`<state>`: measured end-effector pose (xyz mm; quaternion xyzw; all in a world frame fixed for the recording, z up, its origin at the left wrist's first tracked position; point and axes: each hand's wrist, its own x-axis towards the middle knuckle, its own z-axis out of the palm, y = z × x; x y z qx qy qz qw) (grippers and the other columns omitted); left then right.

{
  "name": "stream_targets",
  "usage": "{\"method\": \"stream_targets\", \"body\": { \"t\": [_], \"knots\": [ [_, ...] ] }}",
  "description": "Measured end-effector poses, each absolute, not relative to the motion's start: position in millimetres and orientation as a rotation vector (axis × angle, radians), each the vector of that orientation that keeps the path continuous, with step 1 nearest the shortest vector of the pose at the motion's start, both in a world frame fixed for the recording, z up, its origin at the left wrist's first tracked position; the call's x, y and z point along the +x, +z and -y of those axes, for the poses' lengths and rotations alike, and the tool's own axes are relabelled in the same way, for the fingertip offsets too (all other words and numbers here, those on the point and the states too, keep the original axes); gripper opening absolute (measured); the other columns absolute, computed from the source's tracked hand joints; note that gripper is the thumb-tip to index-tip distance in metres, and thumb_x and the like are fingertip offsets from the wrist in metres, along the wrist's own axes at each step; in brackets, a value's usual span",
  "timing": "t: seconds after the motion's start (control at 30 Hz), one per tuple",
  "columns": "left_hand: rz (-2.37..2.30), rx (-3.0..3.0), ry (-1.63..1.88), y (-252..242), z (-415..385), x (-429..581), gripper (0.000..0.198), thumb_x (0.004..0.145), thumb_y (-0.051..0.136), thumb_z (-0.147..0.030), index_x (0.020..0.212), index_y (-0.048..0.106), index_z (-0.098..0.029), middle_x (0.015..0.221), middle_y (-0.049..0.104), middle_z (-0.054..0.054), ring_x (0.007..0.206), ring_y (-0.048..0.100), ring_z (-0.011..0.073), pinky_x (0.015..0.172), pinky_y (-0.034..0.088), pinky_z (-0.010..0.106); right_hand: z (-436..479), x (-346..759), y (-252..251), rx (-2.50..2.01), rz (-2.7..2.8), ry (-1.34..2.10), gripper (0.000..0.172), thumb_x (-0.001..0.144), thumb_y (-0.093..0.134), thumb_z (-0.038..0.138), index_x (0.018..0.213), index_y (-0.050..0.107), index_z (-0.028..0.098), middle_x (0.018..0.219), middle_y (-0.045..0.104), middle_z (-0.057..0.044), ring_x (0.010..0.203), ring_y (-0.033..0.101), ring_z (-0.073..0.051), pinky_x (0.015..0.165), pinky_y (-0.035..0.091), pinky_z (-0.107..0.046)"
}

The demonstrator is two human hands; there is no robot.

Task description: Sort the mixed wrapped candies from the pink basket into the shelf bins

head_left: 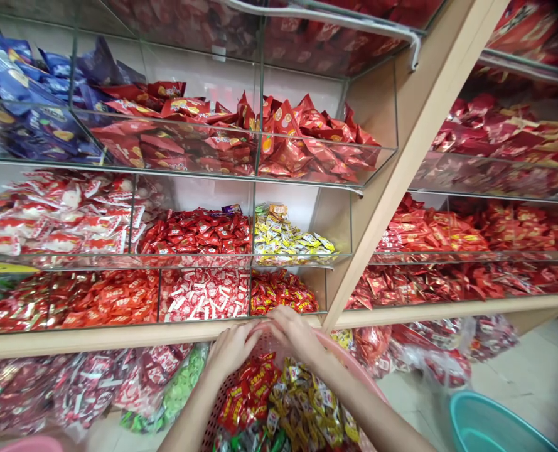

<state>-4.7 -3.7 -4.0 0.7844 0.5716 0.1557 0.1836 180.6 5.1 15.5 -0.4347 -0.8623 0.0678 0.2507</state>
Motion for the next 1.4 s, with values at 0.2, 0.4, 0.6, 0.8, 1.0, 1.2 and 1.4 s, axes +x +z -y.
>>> {"method": "stream_targets", "body": {
  "t": [0.2, 0.4, 0.6, 0.8, 1.0, 1.2, 1.4],
  "knots": [
    [-1.653, 2.211, 0.435, -6, 4, -6, 0.045, 0.09, 0.031, -0.05, 0.125, 0.052, -0.032, 0.118, 0.063, 0.002, 0.108, 0.058, 0.0219, 0.091, 0.041, 0.03, -56, 183, 30, -1.448, 2.349, -0.01, 0.025, 0.086, 0.048, 0.019, 0.109, 0.057, 0.02, 0.101, 0.064, -0.008, 0.096, 0.05, -0.023, 0.081, 0.039, -0.035],
    [-1.647, 2.219, 0.436, -4, 5, -6, 0.045, 0.09, 0.029, -0.049, 0.125, 0.052, -0.032, 0.119, 0.063, 0.002, 0.108, 0.058, 0.0226, 0.091, 0.042, 0.032, -77, 181, 23, -1.542, 2.453, 0.018, 0.042, 0.082, 0.051, 0.02, 0.125, 0.05, 0.02, 0.107, 0.065, -0.01, 0.106, 0.048, -0.025, 0.085, 0.034, -0.037],
    [-1.636, 2.211, 0.449, -4, 6, -6, 0.045, 0.09, 0.03, -0.049, 0.125, 0.052, -0.031, 0.12, 0.062, 0.002, 0.11, 0.056, 0.0211, 0.096, 0.039, 0.031, -77, 183, 17, -1.569, 2.423, 0.026, 0.043, 0.083, 0.051, 0.022, 0.125, 0.049, 0.018, 0.105, 0.065, -0.012, 0.104, 0.049, -0.026, 0.083, 0.034, -0.036],
    [-1.64, 2.212, 0.463, -4, 6, -6, 0.045, 0.09, 0.03, -0.048, 0.125, 0.053, -0.03, 0.119, 0.063, 0.003, 0.109, 0.057, 0.0229, 0.094, 0.041, 0.032, -68, 185, 19, -1.44, 2.347, 0.001, 0.04, 0.083, 0.051, 0.024, 0.123, 0.049, 0.019, 0.111, 0.062, -0.009, 0.1, 0.048, -0.024, 0.081, 0.033, -0.035],
    [-1.663, 2.188, 0.428, -3, 5, -5, 0.043, 0.09, 0.032, -0.048, 0.124, 0.053, -0.032, 0.117, 0.063, 0.002, 0.108, 0.058, 0.0224, 0.092, 0.041, 0.03, -36, 187, 32, -1.354, 2.296, -0.025, 0.037, 0.083, 0.051, 0.024, 0.12, 0.05, 0.023, 0.103, 0.059, -0.006, 0.095, 0.046, -0.023, 0.079, 0.034, -0.034],
    [-1.573, 2.138, 0.497, 4, 4, -4, 0.036, 0.089, 0.036, -0.045, 0.112, 0.06, -0.031, 0.103, 0.068, 0.001, 0.097, 0.062, 0.019, 0.081, 0.042, 0.025, 15, 191, 20, -1.249, 2.343, 0.198, 0.037, 0.081, 0.055, 0.021, 0.117, 0.05, 0.027, 0.105, 0.058, -0.004, 0.096, 0.047, -0.021, 0.082, 0.034, -0.033],
    [-1.604, 2.003, 0.572, 3, 1, -7, 0.038, 0.088, 0.037, -0.046, 0.096, 0.067, -0.022, 0.087, 0.07, 0.003, 0.083, 0.062, 0.0167, 0.076, 0.042, 0.023, 57, 182, -22, -1.158, 2.574, 0.367, 0.032, 0.08, 0.057, 0.023, 0.112, 0.052, 0.027, 0.102, 0.059, -0.001, 0.097, 0.046, -0.019, 0.085, 0.033, -0.033]
  ]
}}
